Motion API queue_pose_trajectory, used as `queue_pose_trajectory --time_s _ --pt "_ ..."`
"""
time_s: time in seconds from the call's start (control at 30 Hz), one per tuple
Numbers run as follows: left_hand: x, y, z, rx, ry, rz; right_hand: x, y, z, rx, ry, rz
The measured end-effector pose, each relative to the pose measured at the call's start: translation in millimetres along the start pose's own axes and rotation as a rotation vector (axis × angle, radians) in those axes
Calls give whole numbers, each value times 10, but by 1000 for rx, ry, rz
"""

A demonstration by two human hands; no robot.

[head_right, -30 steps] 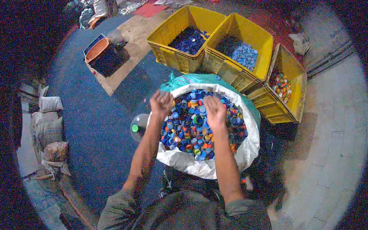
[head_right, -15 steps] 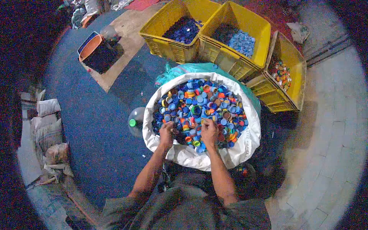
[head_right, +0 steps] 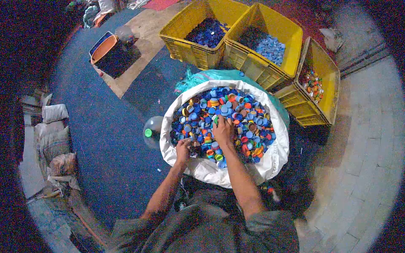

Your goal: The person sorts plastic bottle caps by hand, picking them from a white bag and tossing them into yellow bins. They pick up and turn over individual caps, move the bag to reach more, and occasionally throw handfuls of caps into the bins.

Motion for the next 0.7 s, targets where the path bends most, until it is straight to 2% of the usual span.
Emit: queue_pose_trajectory --time_s 0.23,0.33,0.37,0.47,0.5,0.6,0.7 --pt "-53 -66 -31 13 -23 7 90 158 14 117 21 92" --pt "-7 51 37 59 -3 -19 -25 244 116 267 90 -407" --pt "3 69 22 65 0 -34 73 406 148 375 47 -461" --pt "5 54 7 82 4 -87 194 691 306 565 13 -947" --pt "3 46 -19 102 -2 -106 177 702 348 687 15 -1148" --pt "1 32 -79 199 -2 -205 5 421 453 923 -162 -1819" --pt "36 24 -60 299 -7 -308 106 534 638 938 -263 -2137"
Point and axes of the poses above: each hand's wrist, its own z-axis away from the middle knuckle, its own x-axis out of the palm, y = z × x, the point moved 9 cm from there along -z, towards the middle knuckle, and after that the axes turned 4 degrees about y, right-handed, at the moved point
